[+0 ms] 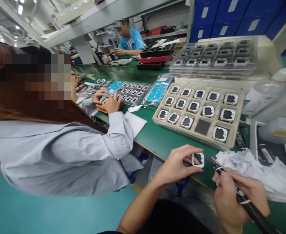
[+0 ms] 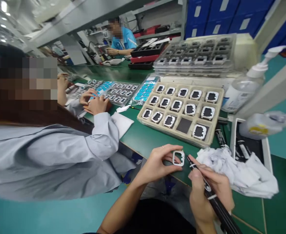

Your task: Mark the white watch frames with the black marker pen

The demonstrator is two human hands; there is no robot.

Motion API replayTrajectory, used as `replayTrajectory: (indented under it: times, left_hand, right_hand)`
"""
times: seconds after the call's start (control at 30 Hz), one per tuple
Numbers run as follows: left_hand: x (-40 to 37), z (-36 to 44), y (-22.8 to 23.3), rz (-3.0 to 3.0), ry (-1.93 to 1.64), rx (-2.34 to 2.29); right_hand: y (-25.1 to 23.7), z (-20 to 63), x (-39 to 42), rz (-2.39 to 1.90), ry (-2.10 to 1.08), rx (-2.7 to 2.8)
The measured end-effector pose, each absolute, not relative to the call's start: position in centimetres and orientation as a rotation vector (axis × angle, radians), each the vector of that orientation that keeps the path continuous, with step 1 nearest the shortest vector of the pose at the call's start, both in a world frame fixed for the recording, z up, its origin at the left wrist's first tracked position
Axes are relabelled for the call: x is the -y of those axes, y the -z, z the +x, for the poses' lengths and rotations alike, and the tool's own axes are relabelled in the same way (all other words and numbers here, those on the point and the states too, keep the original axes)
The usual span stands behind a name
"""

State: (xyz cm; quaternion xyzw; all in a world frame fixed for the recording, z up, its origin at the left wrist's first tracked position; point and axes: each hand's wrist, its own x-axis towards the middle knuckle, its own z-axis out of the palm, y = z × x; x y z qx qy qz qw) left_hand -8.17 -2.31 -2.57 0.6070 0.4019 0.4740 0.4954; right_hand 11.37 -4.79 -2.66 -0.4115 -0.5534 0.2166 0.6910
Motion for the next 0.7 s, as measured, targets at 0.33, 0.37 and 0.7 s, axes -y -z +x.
replayTrajectory:
  times: [0.33, 0.37, 0.7]
  left_hand:
    - [3.5, -8.3, 1.3, 1.373, -1.115, -1.100]
    - [3.5, -8.2, 1.3, 1.390, -1.127, -1.107]
    - [3.7, -8.3, 1.0, 1.425, -1.086, -1.181]
  right_hand:
    - [2.1, 8.8, 5.4, -1.029, -0.586, 1.179]
    - [2.2, 8.9, 5.5, -1.039, -0.596, 1.194]
    - [1.9, 8.9, 5.6, -0.903, -0.584, 1.268]
